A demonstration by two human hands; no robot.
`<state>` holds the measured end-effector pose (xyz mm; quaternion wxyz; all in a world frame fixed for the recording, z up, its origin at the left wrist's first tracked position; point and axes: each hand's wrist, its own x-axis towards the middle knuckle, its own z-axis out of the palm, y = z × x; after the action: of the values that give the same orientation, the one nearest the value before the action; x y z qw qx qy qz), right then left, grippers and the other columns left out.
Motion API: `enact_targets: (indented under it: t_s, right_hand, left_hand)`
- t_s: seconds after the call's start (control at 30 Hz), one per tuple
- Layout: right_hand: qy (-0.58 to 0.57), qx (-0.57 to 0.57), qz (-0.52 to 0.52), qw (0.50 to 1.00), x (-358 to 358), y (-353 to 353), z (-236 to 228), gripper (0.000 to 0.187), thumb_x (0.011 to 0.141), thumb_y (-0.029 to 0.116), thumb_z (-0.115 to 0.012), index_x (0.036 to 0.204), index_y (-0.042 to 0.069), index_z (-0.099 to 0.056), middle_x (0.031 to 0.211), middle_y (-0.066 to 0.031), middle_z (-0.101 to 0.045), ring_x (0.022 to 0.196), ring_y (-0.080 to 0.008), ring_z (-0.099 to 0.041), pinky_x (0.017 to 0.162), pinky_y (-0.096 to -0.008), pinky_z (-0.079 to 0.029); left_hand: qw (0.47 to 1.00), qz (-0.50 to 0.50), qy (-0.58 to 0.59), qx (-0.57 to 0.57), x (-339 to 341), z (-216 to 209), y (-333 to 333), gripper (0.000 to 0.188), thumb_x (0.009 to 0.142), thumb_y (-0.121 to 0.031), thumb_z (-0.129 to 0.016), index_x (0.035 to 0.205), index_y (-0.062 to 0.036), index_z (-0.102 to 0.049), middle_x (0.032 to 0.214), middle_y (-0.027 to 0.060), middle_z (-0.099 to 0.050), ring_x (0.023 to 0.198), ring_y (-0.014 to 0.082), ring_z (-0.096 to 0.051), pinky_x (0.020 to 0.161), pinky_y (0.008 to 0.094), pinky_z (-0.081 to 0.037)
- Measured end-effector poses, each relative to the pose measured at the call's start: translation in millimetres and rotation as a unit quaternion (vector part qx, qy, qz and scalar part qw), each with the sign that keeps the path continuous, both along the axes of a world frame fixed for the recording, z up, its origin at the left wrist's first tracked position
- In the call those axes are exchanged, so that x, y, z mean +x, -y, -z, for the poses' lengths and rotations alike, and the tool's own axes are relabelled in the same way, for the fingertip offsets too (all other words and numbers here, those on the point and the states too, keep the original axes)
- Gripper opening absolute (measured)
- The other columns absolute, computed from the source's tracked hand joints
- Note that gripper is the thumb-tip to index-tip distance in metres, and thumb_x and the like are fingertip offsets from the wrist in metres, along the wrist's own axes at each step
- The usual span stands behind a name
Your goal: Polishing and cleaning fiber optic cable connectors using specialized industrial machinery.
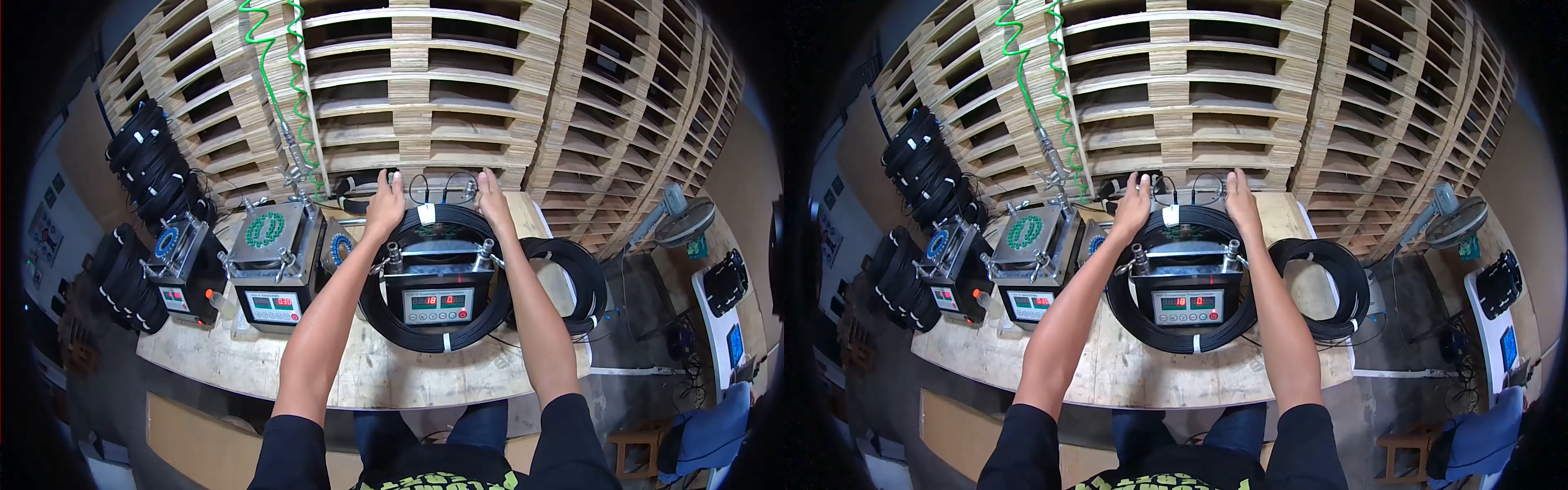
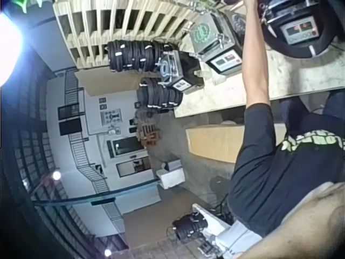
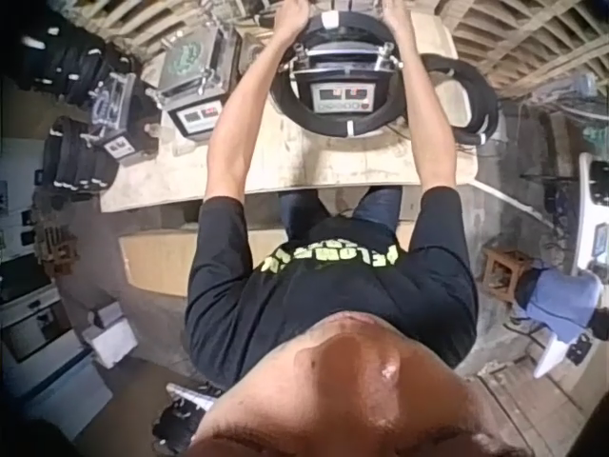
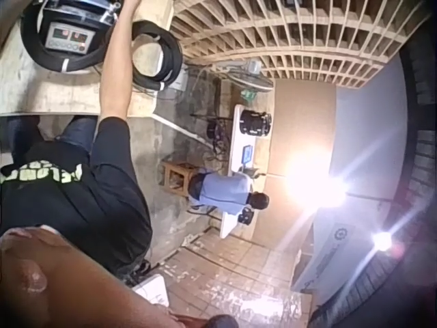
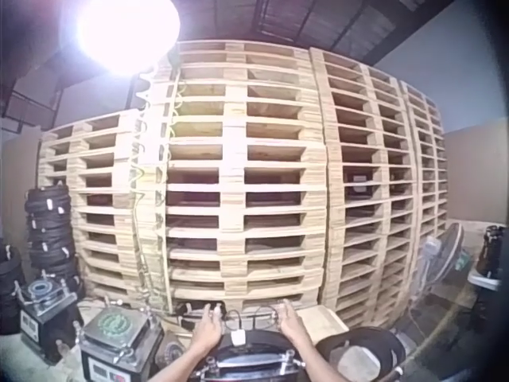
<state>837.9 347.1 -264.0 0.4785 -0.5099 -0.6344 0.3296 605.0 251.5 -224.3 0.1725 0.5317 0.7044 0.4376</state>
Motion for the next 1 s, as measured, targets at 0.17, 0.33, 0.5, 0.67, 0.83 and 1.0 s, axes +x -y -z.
enact_targets:
  t_s: [0.17,0.33,0.5,0.67,0.83,1.0]
  right_hand:
    - [-0.014,-0.094,0.007,0.995,-13,46,-45,0.059,0.103,0.052,-0.030,0.140,0.010,-0.047,0.124,-0.0273,-0.061,0.118,-0.0418,-0.058,0.099,-0.0464,-0.044]
    - [0.100,-0.045,0.049,0.993,-11,16,-19,0.057,0.103,0.052,-0.026,0.137,0.013,-0.049,0.128,-0.0235,-0.060,0.120,-0.0459,-0.053,0.100,-0.0494,-0.043]
    - [0.068,0.097,0.049,0.992,13,-12,4,0.048,0.105,0.040,-0.036,0.132,0.004,-0.052,0.093,-0.0154,-0.066,0.062,-0.0202,-0.062,0.062,-0.0330,-0.051]
    - [0.054,0.089,0.010,0.995,-7,16,-5,0.037,0.103,0.030,-0.042,0.130,0.008,-0.053,0.095,-0.0165,-0.067,0.074,-0.0242,-0.067,0.068,-0.0369,-0.053]
    - [0.195,0.041,0.094,0.976,-14,62,-42,0.041,0.104,0.043,-0.037,0.121,0.011,-0.056,0.103,-0.0252,-0.068,0.099,-0.0467,-0.063,0.084,-0.0548,-0.049]
    - [0.305,-0.042,0.081,0.948,-14,76,-60,0.056,0.104,0.052,-0.024,0.113,0.013,-0.063,0.108,-0.0239,-0.068,0.103,-0.0479,-0.062,0.088,-0.0572,-0.048]
  left_hand:
    - [1.000,-0.011,0.012,0.001,-5,0,-4,0.074,0.099,-0.061,-0.031,0.151,-0.0090,-0.028,0.124,0.0376,-0.056,0.119,0.0541,-0.051,0.104,0.0538,-0.039]
    - [1.000,-0.002,0.003,-0.007,-5,0,-3,0.073,0.099,-0.061,-0.030,0.151,-0.0096,-0.028,0.125,0.0370,-0.056,0.120,0.0536,-0.051,0.104,0.0544,-0.039]
    - [0.997,-0.034,-0.057,-0.046,15,-13,-1,0.063,0.101,-0.054,-0.031,0.147,-0.0113,-0.034,0.118,0.0344,-0.061,0.114,0.0516,-0.056,0.098,0.0576,-0.043]
    - [0.990,-0.071,-0.121,-0.015,7,-10,13,0.049,0.102,-0.040,-0.036,0.142,-0.0119,-0.039,0.106,0.0316,-0.066,0.102,0.0506,-0.062,0.088,0.0624,-0.046]
    - [0.989,-0.097,-0.108,-0.026,13,-5,10,0.045,0.101,-0.037,-0.039,0.138,-0.0109,-0.047,0.107,0.0297,-0.067,0.104,0.0496,-0.062,0.087,0.0586,-0.048]
    - [0.992,-0.107,-0.061,-0.004,5,-2,11,0.046,0.100,-0.039,-0.038,0.130,-0.0096,-0.057,0.115,0.0279,-0.065,0.109,0.0468,-0.060,0.094,0.0534,-0.046]
